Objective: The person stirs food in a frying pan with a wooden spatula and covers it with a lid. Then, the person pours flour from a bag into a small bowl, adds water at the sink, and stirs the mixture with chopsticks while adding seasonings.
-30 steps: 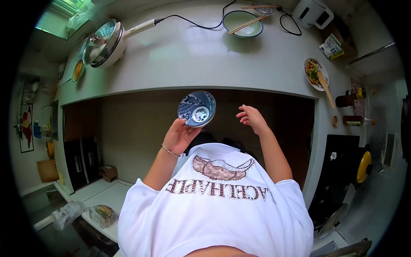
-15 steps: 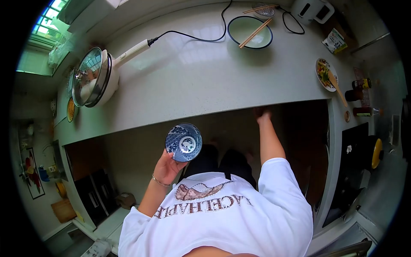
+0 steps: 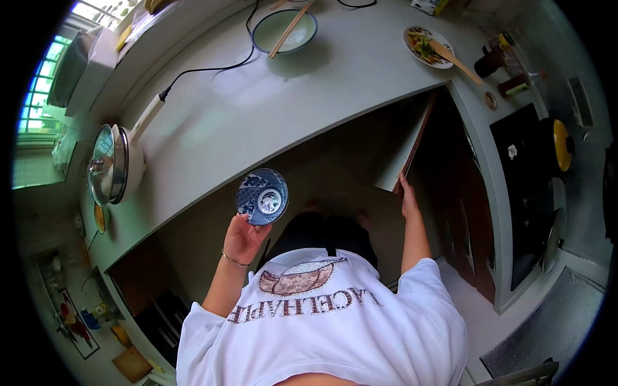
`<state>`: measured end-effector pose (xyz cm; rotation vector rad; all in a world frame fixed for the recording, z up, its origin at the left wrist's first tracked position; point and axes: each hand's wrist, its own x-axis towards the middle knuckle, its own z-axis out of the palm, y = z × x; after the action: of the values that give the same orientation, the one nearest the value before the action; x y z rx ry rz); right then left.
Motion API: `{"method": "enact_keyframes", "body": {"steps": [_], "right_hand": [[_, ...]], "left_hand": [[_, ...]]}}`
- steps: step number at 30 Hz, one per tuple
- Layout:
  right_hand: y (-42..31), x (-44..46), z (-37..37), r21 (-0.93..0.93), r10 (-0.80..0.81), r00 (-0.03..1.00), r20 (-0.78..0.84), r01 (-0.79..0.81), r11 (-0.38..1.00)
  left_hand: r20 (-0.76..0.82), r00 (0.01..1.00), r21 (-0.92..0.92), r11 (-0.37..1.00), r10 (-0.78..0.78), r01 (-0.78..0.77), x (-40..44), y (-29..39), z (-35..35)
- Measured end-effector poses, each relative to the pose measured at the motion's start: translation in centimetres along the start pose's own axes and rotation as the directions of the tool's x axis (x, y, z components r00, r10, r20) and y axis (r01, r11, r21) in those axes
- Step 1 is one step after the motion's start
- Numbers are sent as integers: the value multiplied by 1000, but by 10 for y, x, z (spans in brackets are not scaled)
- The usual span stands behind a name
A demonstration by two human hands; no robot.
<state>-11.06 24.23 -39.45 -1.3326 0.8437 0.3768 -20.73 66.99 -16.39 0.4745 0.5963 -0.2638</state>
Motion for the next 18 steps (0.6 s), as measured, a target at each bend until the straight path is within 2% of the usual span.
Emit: {"method": "enact_keyframes", "body": {"steps": [1, 3, 7, 9, 10, 11, 13, 14, 15, 17, 18], "right_hand": [[4, 0, -21, -93, -60, 995, -74, 53, 994], [-26, -27, -55, -154, -26, 995, -97, 11, 988], [-41, -25, -120, -266, -125, 979, -158, 80, 961], [-37, -18, -141, -255, -223, 952, -209, 168, 952], [-33, -17, -149, -409, -374, 890, -261, 249, 878], [-36, -20, -152, -401, -368, 889, -272, 243, 883], [-42, -23, -156, -741, -494, 791, -361, 78, 667], [-43, -29, -154, -815, -524, 768, -367, 6, 580], [-43, -37, -147, -814, -521, 771, -366, 6, 581], [-42, -57, -127, -956, -833, 498, -241, 24, 292], [-46, -68, -107, -967, -875, 465, -131, 133, 216]], "left_hand": [[-1, 1000, -8, 1000, -16, 16, 3, -4, 7], [0, 999, -2, 999, -45, 45, 6, -16, 18], [12, 998, -39, 997, -68, 68, 10, -32, 28], [23, 997, -42, 996, -78, 79, 10, -38, 34], [24, 997, -41, 996, -73, 74, 10, -41, 37], [26, 997, -42, 997, -67, 68, 11, -44, 40], [25, 996, -35, 996, -80, 81, 13, -48, 37], [24, 996, -38, 996, -84, 85, 13, -49, 35], [20, 996, -36, 996, -83, 84, 12, -50, 36], [-2, 999, -32, 999, -34, 34, 11, -55, 39], [-3, 1000, -32, 999, -31, 31, 11, -57, 42]]}}
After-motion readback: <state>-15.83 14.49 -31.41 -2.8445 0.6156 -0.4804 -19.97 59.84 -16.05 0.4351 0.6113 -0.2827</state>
